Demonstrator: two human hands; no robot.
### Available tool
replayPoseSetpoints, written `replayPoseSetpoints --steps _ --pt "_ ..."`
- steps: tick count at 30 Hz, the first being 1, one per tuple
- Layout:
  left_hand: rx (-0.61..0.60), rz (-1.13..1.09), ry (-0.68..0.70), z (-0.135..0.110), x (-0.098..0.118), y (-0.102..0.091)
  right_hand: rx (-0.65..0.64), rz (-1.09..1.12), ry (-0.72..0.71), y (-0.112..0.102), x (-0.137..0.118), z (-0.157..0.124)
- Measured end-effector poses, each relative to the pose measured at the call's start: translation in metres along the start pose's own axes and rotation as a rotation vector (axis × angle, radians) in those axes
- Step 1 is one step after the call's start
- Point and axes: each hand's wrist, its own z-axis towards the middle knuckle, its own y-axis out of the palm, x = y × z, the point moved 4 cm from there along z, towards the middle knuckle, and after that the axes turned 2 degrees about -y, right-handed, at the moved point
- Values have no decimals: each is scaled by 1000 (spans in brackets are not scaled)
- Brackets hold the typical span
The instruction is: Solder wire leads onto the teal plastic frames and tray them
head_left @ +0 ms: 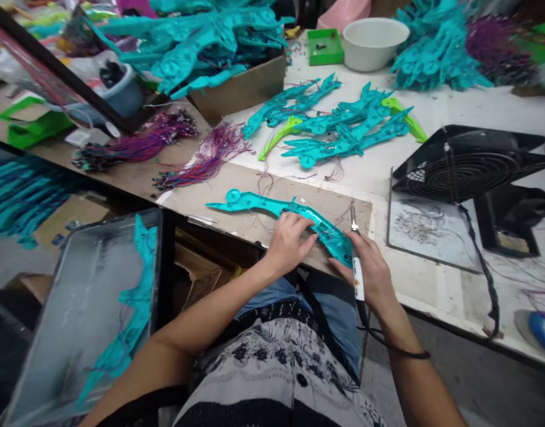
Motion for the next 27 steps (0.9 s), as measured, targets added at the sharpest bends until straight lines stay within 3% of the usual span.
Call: replayPoseSetpoints --steps 2,4,7,11,13,16,20,23,27 --pt "195 4 -103 -17 -13 -14 34 -18 16 -3 -4 -5" --pt "294 9 -310 -32 -33 -23 56 -22 37 -4 -8 -10" --pt "233 -171 -585 -44 -52 -22 83 -26 87 -1 -16 -17" --pt "170 -714 -777 -48 -41 -11 135 17 194 9 -32 -24" --pt "220 -902 -796 -50 -28 -8 161 68 235 18 -45 -26" --pt "208 -1013 -735 -51 -12 -3 189 168 247 34 -69 -30" --pt "241 -815 -689 -52 -10 1 189 301 152 46 -96 -34" --pt "245 -631 -671 -54 -20 -2 151 382 112 45 -96 -33" --pt "99 -599 -606 -63 -36 -8 112 431 163 46 -76 -20"
